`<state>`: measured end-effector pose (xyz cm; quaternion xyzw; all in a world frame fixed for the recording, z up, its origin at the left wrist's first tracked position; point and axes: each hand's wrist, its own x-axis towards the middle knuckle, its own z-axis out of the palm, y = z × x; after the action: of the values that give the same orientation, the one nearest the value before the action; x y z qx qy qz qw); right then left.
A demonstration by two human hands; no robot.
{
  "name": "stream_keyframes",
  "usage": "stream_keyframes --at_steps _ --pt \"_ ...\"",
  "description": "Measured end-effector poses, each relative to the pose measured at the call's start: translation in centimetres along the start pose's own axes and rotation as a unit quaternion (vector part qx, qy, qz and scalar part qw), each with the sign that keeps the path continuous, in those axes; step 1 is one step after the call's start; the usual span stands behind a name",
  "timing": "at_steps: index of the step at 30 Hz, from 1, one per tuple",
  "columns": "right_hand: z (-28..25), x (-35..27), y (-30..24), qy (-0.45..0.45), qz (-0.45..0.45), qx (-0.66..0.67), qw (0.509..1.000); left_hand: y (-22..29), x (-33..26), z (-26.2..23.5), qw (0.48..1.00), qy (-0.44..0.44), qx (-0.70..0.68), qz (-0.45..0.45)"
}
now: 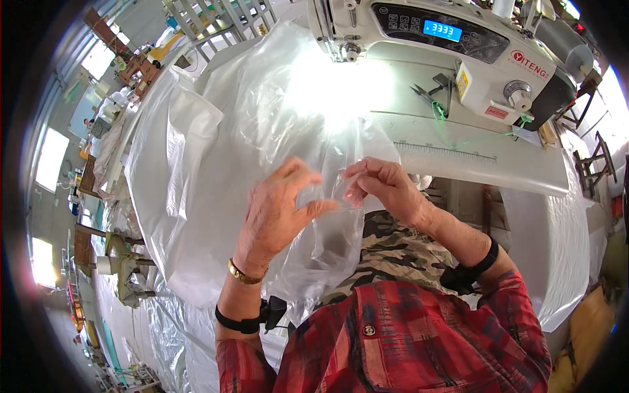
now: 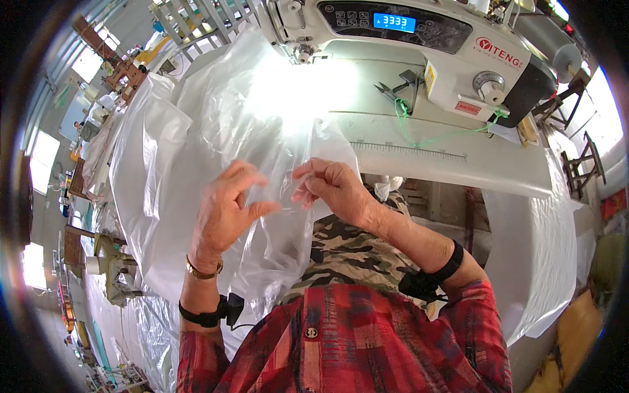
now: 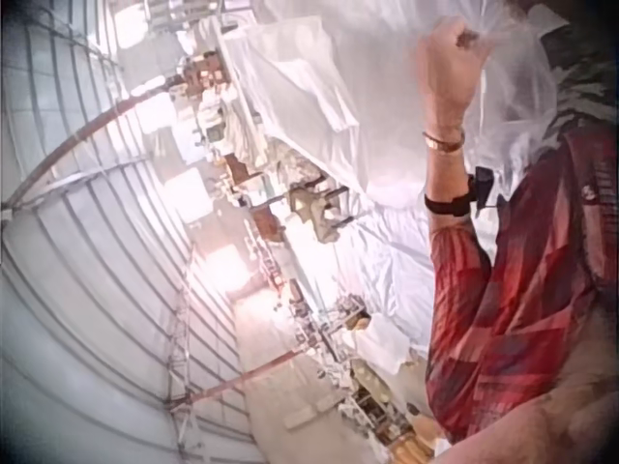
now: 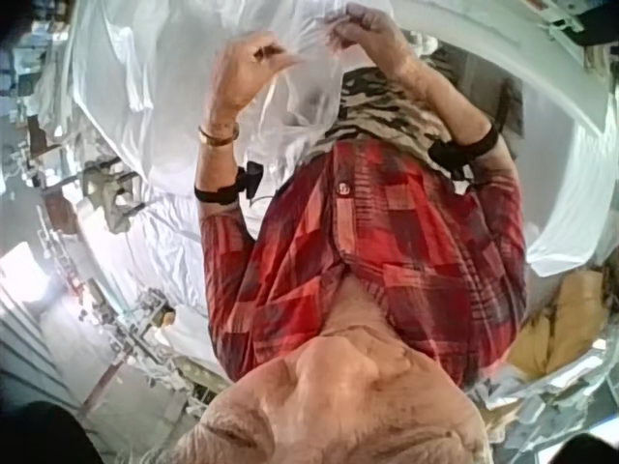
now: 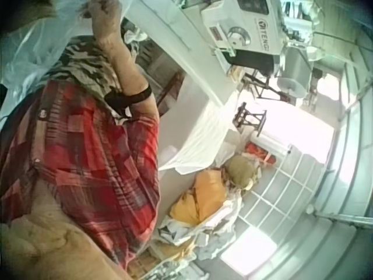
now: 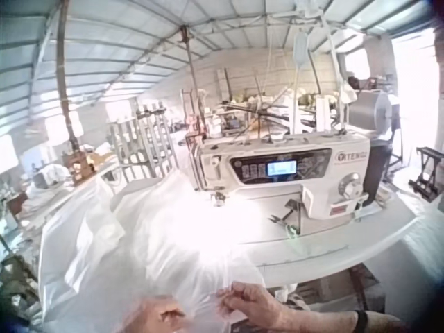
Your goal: Sewing two edges of large white plastic sheets together using an industrial sewing machine.
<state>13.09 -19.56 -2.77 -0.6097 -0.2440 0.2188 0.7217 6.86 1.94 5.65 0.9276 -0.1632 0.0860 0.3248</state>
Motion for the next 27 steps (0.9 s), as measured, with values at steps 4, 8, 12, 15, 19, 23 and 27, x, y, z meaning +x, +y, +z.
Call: stream_keyframes --at_steps 4,8,12,15,19,23,27 --pt "-0.5 0.0 -1.4 -0.01 -0.039 -0.113 0.993 2.2 2.2 0.8 0.996 0.053 0.0 0.068" --pt "-0.8 0.6 -3.2 -0.043 -0.077 -0.211 0.973 0.6 4.5 2.7 0.999 -0.01 -0.015 0.048" --pt "-1.6 1.0 -2.7 0.027 -0.046 -0.129 0.99 0.2 5.9 3.1 0.998 -0.051 -0.021 -0.042" --pt "-1.6 0.8 -1.8 0.051 -0.011 -0.058 0.997 -0.3 6.5 3.6 0.999 -0.007 -0.001 -0.039" --pt "-1.0 1.0 -2.3 -0.031 0.036 -0.255 0.966 -0.1 7.3 3.3 0.997 0.073 -0.005 0.003" --pt "-0.9 0.9 -0.5 -0.023 0.054 0.033 0.998 0.5 8.3 2.1 0.997 0.045 -0.051 -0.021" --pt "-0.1 -0.9 -0.8 -0.025 0.043 0.237 0.97 0.4 8.9 1.4 0.994 0.008 -0.088 -0.07"
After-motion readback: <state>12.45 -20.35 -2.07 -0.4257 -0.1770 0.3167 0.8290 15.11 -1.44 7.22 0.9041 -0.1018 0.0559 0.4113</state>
